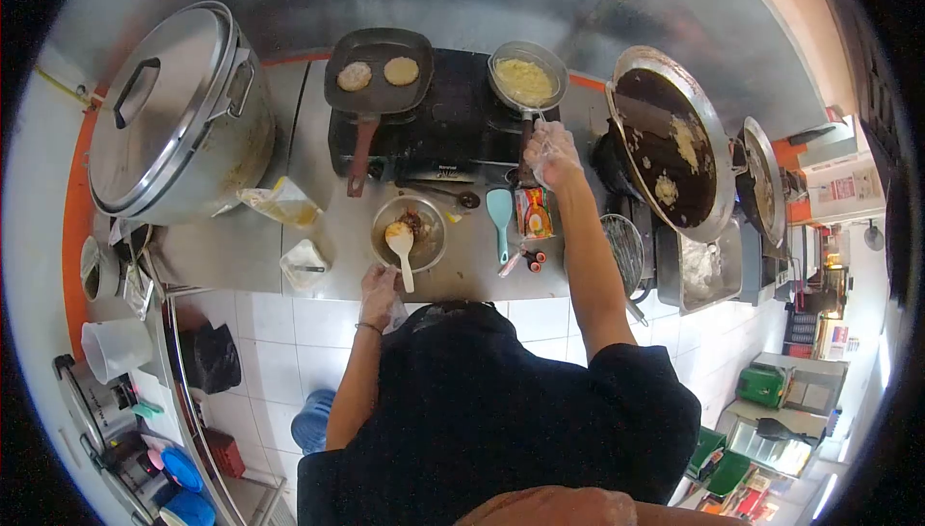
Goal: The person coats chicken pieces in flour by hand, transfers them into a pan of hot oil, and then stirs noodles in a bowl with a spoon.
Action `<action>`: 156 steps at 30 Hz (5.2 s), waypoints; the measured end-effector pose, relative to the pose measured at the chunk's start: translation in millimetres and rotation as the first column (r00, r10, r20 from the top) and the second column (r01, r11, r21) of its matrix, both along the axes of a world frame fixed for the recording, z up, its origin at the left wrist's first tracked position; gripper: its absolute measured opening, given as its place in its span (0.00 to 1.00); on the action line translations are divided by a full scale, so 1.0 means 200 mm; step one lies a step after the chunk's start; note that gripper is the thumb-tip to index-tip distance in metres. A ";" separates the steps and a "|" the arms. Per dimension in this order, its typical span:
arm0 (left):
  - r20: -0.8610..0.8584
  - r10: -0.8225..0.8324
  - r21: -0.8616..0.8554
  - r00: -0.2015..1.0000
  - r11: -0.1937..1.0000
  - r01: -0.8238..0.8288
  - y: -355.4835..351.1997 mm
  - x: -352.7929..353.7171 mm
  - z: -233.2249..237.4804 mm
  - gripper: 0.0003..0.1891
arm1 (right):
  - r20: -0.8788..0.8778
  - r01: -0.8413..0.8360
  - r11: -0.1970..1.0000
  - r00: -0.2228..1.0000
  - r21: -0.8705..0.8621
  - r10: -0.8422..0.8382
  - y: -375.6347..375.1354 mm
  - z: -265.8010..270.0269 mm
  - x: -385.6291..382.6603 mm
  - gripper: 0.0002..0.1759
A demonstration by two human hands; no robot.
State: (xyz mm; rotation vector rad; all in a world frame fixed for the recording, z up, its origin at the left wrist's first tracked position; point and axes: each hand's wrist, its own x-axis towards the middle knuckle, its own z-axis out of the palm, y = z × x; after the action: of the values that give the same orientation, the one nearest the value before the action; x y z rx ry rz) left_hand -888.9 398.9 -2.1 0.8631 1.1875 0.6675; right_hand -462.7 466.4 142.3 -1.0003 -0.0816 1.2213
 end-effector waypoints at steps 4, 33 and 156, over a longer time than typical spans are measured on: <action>0.036 0.001 -0.049 0.999 0.999 0.001 0.00 -0.01 -0.06 0.09 | -0.017 -0.059 0.978 0.998 -0.199 0.057 0.00 0.10 0.03 0.08; -0.011 -0.060 0.018 0.998 0.998 0.061 0.03 -0.04 -0.12 0.10 | 0.505 0.216 0.976 0.846 -0.034 -0.169 0.08 0.42 0.21 0.06; 0.059 -0.294 0.026 0.954 0.956 0.293 0.05 -0.68 -0.04 0.09 | 0.006 0.159 0.582 -0.962 -0.797 0.271 -0.42 0.47 -1.07 0.03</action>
State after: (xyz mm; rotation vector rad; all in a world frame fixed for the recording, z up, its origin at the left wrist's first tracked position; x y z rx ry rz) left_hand -1025.6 408.1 -9.9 1.0028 0.9735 0.4586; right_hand -677.3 381.5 236.9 -2.2686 -2.9397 -0.1923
